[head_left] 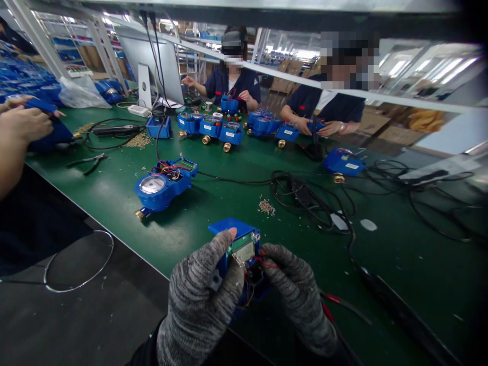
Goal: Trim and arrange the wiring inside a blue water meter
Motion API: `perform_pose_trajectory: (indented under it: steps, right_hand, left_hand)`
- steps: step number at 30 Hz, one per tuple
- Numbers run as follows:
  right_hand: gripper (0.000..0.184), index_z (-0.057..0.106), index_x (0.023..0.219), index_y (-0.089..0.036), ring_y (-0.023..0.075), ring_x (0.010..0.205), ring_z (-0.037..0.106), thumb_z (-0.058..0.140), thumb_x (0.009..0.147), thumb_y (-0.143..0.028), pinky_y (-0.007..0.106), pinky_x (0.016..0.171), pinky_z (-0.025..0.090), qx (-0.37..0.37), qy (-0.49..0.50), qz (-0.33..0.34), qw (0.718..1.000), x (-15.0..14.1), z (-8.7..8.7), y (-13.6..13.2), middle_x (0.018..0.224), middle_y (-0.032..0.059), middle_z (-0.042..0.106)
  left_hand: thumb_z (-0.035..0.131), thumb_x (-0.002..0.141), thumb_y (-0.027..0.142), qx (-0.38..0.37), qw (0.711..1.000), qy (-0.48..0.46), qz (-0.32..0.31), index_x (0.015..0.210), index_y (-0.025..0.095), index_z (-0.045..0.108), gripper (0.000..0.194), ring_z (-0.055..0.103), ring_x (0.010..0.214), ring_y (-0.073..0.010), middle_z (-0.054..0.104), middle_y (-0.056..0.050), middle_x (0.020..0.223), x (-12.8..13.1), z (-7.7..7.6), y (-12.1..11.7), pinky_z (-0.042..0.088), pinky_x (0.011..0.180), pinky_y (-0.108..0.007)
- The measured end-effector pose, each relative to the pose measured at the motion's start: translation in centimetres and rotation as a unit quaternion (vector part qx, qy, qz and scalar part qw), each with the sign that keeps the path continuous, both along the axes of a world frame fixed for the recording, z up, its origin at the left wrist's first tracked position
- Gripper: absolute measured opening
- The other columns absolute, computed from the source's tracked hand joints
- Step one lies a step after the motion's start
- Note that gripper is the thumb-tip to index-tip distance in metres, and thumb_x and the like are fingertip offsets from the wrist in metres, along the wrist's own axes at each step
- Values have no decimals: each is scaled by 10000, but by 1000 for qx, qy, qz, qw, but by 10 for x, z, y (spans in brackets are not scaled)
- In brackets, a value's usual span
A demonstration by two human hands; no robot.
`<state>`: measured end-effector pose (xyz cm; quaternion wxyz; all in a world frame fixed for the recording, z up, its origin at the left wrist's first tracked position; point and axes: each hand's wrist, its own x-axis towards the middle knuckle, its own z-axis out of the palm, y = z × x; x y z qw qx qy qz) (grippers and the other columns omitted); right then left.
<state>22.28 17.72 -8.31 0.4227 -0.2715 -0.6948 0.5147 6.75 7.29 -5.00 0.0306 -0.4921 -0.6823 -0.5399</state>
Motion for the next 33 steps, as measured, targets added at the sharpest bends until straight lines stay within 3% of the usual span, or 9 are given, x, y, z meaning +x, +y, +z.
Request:
perform_pose_trajectory:
  steps: [4, 7, 10, 13, 16, 19, 24, 30, 33]
  right_hand:
    - [300, 688, 1141, -363, 137, 967, 649, 621, 921, -170, 159, 859, 524, 42, -23, 18, 999, 4, 1, -3, 1084, -32, 665]
    - [372, 562, 1332, -316, 222, 1188, 538, 612, 964, -305, 347, 1032, 458, 108, -106, -34, 988, 14, -8, -11, 1295, 39, 557]
    - [481, 408, 1464, -282, 272, 1257, 476, 540, 1024, -423, 508, 1063, 408, 119, -201, -89, 968, 27, -25, -21, 1381, 88, 482]
    - [477, 397, 1475, -243, 273, 1282, 452, 461, 1054, -457, 520, 1063, 410, 100, -233, -68, 965, 32, -38, -24, 1400, 101, 465]
    - [455, 485, 1407, -205, 284, 1249, 483, 495, 1029, -456, 523, 1069, 412, 58, -193, -52, 978, 22, -39, -11, 1362, 106, 502]
    - [375, 591, 1284, -187, 284, 1161, 546, 527, 1003, -426, 500, 1041, 446, -6, -136, 1, 991, 5, -31, 10, 1263, 103, 574]
    - [315, 645, 1209, -194, 263, 1094, 585, 518, 1011, -404, 431, 968, 506, -20, -126, 73, 989, -6, -15, 27, 1193, 79, 614]
    - [226, 600, 1250, -274, 215, 1148, 551, 504, 1051, -323, 387, 1039, 439, 101, -111, -50, 987, 15, 15, 7, 1230, 22, 594]
    - [273, 563, 1264, -274, 245, 1130, 551, 597, 1000, -334, 408, 995, 454, 221, -160, -77, 959, 19, 28, -8, 1218, 37, 588]
  left_hand:
    - [663, 847, 206, -10, 983, -175, -53, 1239, 319, 635, 409, 722, 1003, -123, 749, 30, 1154, -9, -10, 3, 584, 894, -185]
    - [696, 841, 280, -28, 940, -328, -94, 1232, 301, 651, 394, 678, 1119, -187, 712, -8, 1231, -21, -19, 6, 569, 979, -283]
    - [721, 829, 314, -27, 892, -435, -119, 1246, 264, 640, 428, 684, 1098, -211, 702, -41, 1236, -23, -25, 7, 583, 953, -305]
    - [714, 839, 319, 9, 848, -521, -94, 1276, 259, 603, 455, 710, 1033, -200, 707, -40, 1225, -6, -24, 3, 607, 892, -292]
    - [721, 831, 298, 46, 822, -567, -32, 1263, 266, 603, 449, 714, 1037, -191, 715, -23, 1221, 19, -22, -5, 614, 882, -276]
    - [720, 827, 283, 30, 845, -534, -21, 1215, 277, 642, 396, 699, 1081, -185, 714, -10, 1228, 26, -21, -11, 603, 915, -270]
    - [743, 792, 313, 11, 905, -425, -32, 1200, 289, 666, 416, 652, 1171, -201, 694, -14, 1264, -1, -15, -8, 553, 1009, -301]
    - [702, 827, 362, -34, 923, -379, -65, 1255, 302, 629, 438, 607, 1230, -232, 658, -23, 1317, -11, -8, 1, 453, 1124, -428]
    - [682, 848, 350, -45, 924, -368, -90, 1298, 307, 596, 460, 584, 1257, -243, 633, -31, 1345, -8, -9, 3, 430, 1140, -448]
